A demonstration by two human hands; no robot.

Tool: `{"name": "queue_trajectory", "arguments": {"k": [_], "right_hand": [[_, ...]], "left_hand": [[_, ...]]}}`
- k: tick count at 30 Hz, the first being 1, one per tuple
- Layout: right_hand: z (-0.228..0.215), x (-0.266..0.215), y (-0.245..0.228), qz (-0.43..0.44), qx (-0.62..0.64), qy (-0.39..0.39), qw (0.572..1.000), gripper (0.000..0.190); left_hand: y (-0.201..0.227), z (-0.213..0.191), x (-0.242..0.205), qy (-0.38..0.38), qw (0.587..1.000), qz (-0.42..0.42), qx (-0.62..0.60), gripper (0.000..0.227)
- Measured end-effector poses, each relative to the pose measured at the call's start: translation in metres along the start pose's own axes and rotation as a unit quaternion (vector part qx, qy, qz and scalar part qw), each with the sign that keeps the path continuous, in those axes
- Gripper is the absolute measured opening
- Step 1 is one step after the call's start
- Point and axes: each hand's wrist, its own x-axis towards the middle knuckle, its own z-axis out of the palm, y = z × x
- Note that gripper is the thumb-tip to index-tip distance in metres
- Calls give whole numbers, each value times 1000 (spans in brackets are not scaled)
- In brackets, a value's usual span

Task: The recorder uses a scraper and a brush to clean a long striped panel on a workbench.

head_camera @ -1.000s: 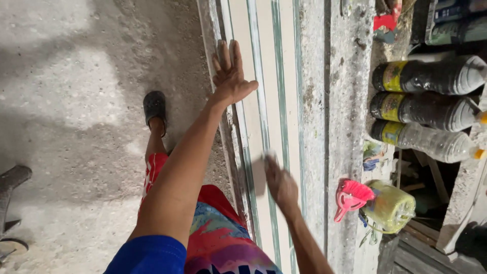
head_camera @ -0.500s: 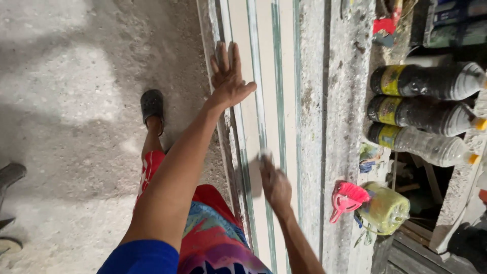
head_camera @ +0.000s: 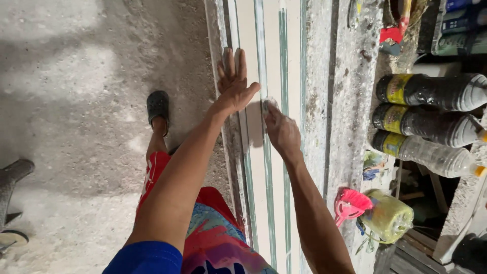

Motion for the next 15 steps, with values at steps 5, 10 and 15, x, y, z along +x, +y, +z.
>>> {"name": "queue_trajectory", "arguments": {"k": [5, 10, 15], "right_hand": [[12, -115, 11, 179, -16, -160, 971, 52], [20, -80, 10, 164, -57, -144, 974, 48], [-4, 41, -26, 60, -92, -91, 990, 44]], "left_hand": [[12, -6, 2, 11, 992, -60, -106, 105], [26, -8, -11, 23, 991, -86, -102, 103], [9, 3, -6, 39, 990, -78, -115, 102]]}}
